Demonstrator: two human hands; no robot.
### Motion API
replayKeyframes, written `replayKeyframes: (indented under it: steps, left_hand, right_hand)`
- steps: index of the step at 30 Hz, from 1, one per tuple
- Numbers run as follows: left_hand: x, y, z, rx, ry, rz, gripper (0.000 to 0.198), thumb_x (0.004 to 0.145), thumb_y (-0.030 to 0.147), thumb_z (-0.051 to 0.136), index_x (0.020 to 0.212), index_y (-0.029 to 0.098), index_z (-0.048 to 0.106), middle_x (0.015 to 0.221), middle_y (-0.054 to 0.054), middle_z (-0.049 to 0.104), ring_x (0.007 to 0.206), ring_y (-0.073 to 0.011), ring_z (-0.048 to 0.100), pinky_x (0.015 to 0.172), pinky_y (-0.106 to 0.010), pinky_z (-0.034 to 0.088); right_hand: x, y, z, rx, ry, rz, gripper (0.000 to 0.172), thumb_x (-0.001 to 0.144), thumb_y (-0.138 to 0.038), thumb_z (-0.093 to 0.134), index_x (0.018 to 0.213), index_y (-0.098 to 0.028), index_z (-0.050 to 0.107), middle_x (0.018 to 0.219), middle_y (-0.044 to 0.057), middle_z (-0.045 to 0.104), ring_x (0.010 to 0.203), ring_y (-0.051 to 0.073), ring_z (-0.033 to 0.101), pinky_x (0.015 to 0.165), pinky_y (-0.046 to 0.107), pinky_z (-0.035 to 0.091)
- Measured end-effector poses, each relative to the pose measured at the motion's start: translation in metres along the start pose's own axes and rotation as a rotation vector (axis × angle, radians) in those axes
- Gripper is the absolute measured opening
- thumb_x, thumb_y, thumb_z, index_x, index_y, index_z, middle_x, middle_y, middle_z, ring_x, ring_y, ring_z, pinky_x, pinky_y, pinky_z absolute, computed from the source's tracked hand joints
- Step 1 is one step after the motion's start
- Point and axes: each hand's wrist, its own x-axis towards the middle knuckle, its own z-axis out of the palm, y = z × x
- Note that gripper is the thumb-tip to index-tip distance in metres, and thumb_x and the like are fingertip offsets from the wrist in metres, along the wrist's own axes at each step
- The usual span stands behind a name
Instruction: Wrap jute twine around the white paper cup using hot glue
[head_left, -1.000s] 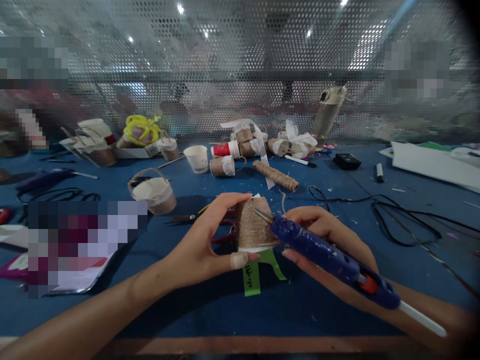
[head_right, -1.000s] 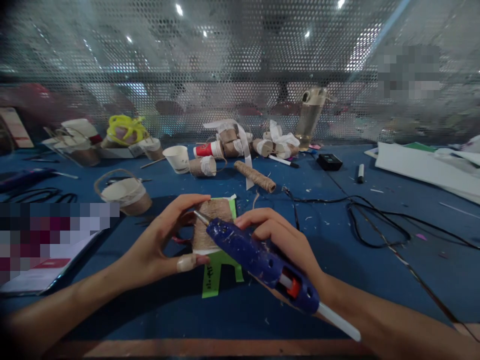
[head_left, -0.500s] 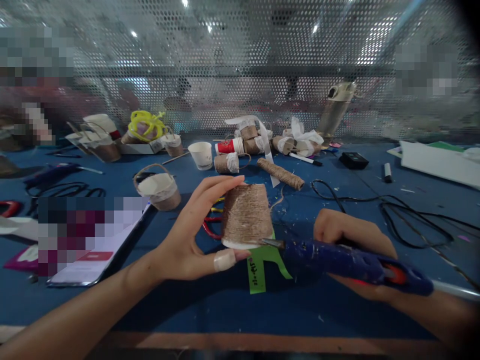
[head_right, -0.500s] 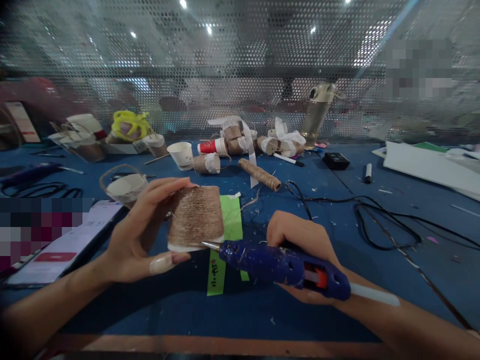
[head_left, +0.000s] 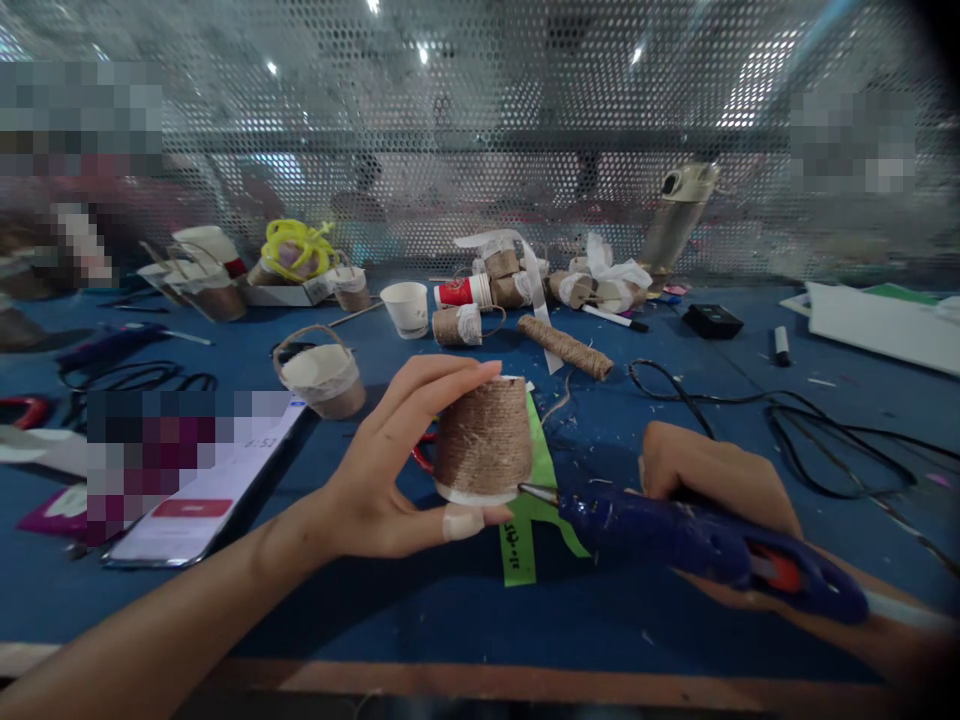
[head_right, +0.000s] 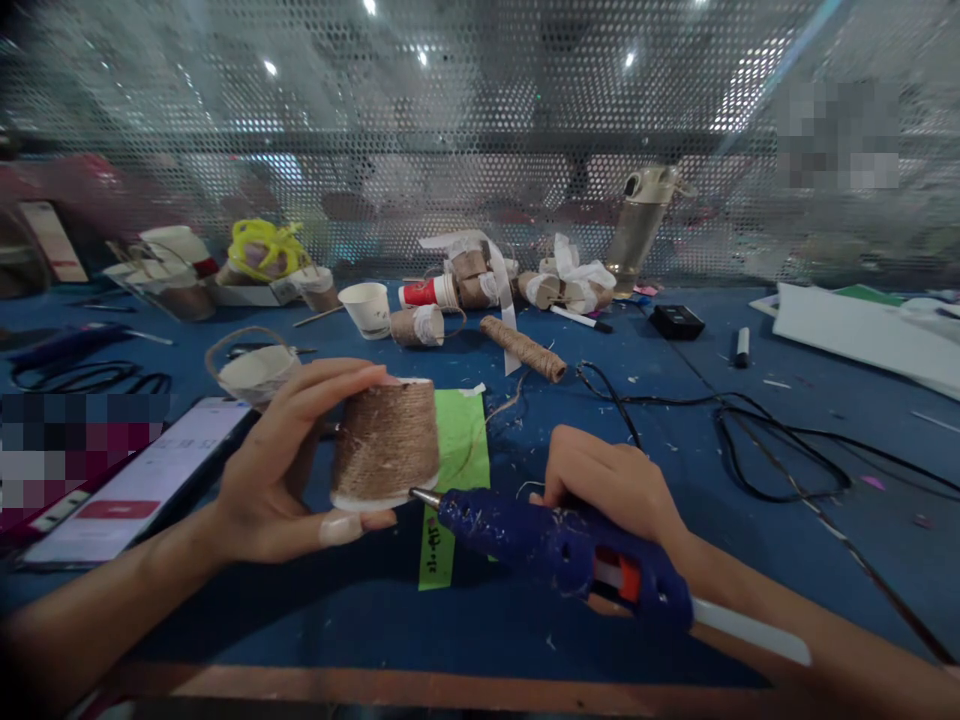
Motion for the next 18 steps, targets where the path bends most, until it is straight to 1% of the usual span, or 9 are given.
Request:
replayKeyframes:
  steps: [2,6,11,14,18]
  left_hand:
    - [0.002,0.001,0.000,0.059,-0.017,0.021,0.090,0.073,0.045,0.083,0.150,0.021,0.043,0.134,-0.014,0.056,0.121,-0.0311,0.057,0.103,-0.046,0.053]
    - [0.004,0.003,0.000,0.115,-0.035,0.065,0.087,0.074,0.046,0.084,0.146,0.017,0.045,0.129,-0.014,0.059,0.117,-0.0300,0.059,0.102,-0.044,0.053]
    - [0.005,0.005,-0.002,0.129,-0.044,0.085,0.088,0.073,0.045,0.085,0.146,0.015,0.045,0.128,-0.015,0.059,0.116,-0.0291,0.058,0.102,-0.043,0.052]
    - [0.005,0.004,-0.002,0.111,-0.038,0.094,0.089,0.072,0.044,0.086,0.147,0.015,0.045,0.128,-0.015,0.060,0.116,-0.0295,0.058,0.101,-0.043,0.053]
    - [0.003,-0.002,0.001,0.006,0.018,0.117,0.093,0.070,0.044,0.087,0.148,0.016,0.045,0.129,-0.015,0.059,0.118,-0.0290,0.057,0.101,-0.043,0.053]
  right_hand:
    - [-0.001,-0.001,0.003,-0.017,0.009,0.010,0.023,0.086,-0.010,0.054,0.074,-0.024,0.041,0.068,-0.004,0.047,0.057,0.011,0.047,0.054,0.027,0.030]
    - [-0.003,-0.001,0.011,-0.062,0.095,0.012,0.032,0.090,-0.004,0.055,0.070,-0.024,0.040,0.065,-0.005,0.045,0.054,0.009,0.045,0.053,0.027,0.027]
    - [-0.003,0.000,0.014,-0.074,0.102,0.002,0.033,0.088,-0.004,0.056,0.067,-0.024,0.041,0.064,-0.006,0.046,0.053,0.009,0.045,0.051,0.027,0.028]
    - [-0.003,-0.002,0.013,-0.092,0.095,0.034,0.032,0.088,-0.005,0.055,0.066,-0.024,0.040,0.062,-0.006,0.045,0.052,0.009,0.045,0.050,0.028,0.027]
    - [-0.003,-0.004,0.011,-0.074,0.116,0.035,0.030,0.087,-0.007,0.053,0.067,-0.024,0.038,0.062,-0.006,0.043,0.052,0.010,0.043,0.052,0.029,0.027]
